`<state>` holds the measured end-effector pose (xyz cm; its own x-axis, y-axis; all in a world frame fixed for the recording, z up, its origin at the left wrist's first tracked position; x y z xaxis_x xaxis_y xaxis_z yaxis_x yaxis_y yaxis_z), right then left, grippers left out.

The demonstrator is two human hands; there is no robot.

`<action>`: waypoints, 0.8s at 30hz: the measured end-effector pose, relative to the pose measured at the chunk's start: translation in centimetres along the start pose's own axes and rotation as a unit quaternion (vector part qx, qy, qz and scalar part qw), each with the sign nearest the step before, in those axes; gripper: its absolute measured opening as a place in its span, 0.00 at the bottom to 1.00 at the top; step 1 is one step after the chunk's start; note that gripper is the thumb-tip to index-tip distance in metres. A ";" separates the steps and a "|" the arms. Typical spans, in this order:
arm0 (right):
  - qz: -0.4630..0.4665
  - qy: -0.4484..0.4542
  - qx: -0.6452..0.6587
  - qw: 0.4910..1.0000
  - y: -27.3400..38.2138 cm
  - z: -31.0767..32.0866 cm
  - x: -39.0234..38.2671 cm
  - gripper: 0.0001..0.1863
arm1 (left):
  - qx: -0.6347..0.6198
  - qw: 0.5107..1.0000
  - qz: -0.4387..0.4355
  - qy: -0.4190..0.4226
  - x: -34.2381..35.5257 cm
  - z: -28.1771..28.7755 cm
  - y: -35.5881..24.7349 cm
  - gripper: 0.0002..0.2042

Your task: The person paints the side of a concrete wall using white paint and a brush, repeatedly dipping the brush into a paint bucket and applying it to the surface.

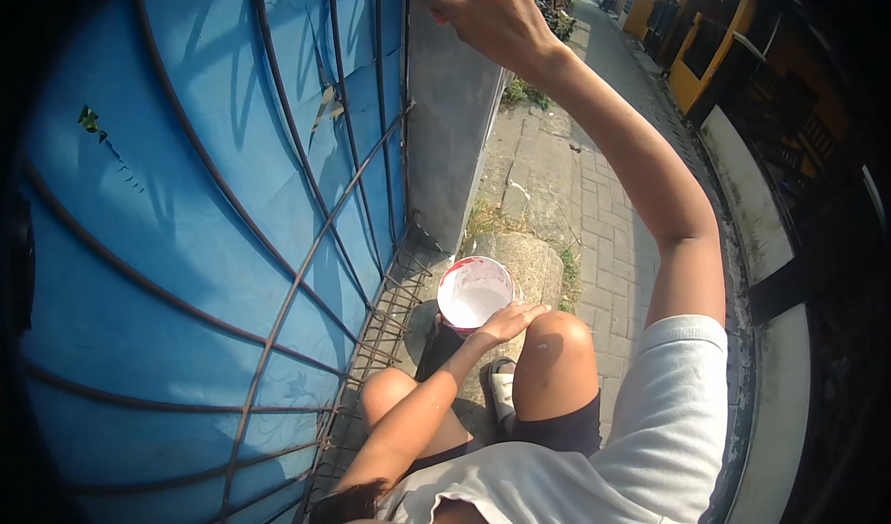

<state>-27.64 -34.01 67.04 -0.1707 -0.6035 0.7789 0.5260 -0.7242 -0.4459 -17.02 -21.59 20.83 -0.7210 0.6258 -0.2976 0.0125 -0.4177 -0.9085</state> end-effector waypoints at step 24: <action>-0.151 0.083 0.274 0.946 1.9 -8.3 -9.6 0.11 | -0.002 1.000 -0.022 0.004 -1.0 0.5 -0.8 0.33</action>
<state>-31.95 -32.38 55.07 -0.4879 -0.4734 0.7334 0.7775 -0.6177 0.1185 -16.66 -22.25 22.04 -0.7159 0.6479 -0.2602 -0.0155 -0.3873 -0.9218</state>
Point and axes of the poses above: each hand's wrist, its own x-axis towards the middle knuckle, its own z-axis out of the back of the hand, y = z × x, the point moved 10 cm from there along x, towards the middle knuckle, and after that the axes turned 5 degrees about -y, right-handed, at the moved point
